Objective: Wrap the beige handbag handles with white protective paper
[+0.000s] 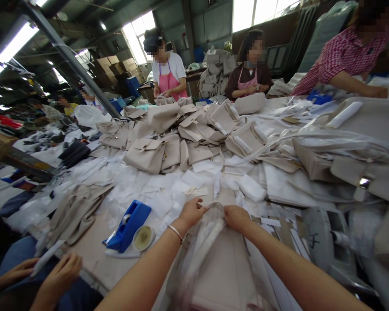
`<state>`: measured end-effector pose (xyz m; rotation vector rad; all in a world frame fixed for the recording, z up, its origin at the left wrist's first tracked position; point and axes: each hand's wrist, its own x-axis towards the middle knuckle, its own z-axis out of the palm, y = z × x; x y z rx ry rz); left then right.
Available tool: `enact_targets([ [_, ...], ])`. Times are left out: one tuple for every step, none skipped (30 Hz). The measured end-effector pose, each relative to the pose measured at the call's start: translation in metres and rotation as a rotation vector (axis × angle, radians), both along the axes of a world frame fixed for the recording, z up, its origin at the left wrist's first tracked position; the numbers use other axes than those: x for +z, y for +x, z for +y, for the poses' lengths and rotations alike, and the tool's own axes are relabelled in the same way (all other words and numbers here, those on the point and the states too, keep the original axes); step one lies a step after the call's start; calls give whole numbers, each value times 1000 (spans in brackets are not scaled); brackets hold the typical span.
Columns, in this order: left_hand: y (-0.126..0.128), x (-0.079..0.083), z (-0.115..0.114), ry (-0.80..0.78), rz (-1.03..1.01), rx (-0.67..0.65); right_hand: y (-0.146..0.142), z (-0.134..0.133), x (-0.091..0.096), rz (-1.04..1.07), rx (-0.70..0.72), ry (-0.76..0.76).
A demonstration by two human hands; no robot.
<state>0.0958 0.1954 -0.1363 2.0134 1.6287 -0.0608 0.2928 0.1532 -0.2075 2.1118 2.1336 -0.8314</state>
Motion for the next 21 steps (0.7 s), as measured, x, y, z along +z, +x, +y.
enact_targets([
  [-13,11,-11,30,-29,12,1,-2,-1,6,-14,-5],
  [-26,22,-25,57,-45,19,1,-4,-2,11,-28,-9],
  [-39,32,-40,72,-48,21,1,-6,-3,16,-40,-10],
  [-49,42,-57,76,-36,18,0,-7,-3,21,-51,-10],
  [-57,49,-74,55,-13,13,-1,-9,-4,25,-60,-9],
  [-63,54,-90,28,18,16,-3,-10,-4,28,-69,-7],
  [-66,57,-103,0,60,27,-4,-11,-3,31,-77,-4],
  [-67,58,-114,-31,103,45,-6,-11,-2,34,-85,0],
  [-67,57,-121,-59,141,63,-8,-12,-1,37,-92,2],
  [-65,55,-126,-88,169,73,-9,-12,2,42,-98,4],
  [-63,53,-128,-115,183,77,-9,-14,6,50,-104,6],
  [-61,52,-127,-138,174,78,-8,-16,11,61,-111,12],
  [-60,51,-125,-163,131,85,-8,-19,18,73,-120,23],
  [-59,52,-122,-186,64,102,-7,-23,26,86,-132,43],
  [-59,54,-119,-211,-16,127,-8,-30,36,99,-147,71],
  [-59,56,-115,-238,-100,158,-9,-39,47,106,-154,105],
  [-58,59,-111,-269,-179,185,-13,-50,59,132,-159,127],
  [-57,63,-107,-300,-245,206,-19,-64,70,199,-168,119],
  [-55,65,-103,-325,-295,223,-28,-78,81,310,-182,77],
  [-51,67,-98,-344,-336,235,-38,-93,92,485,-206,-6],
  [-47,68,-93,-363,-379,252,-51,-108,100,705,-242,-122],
])
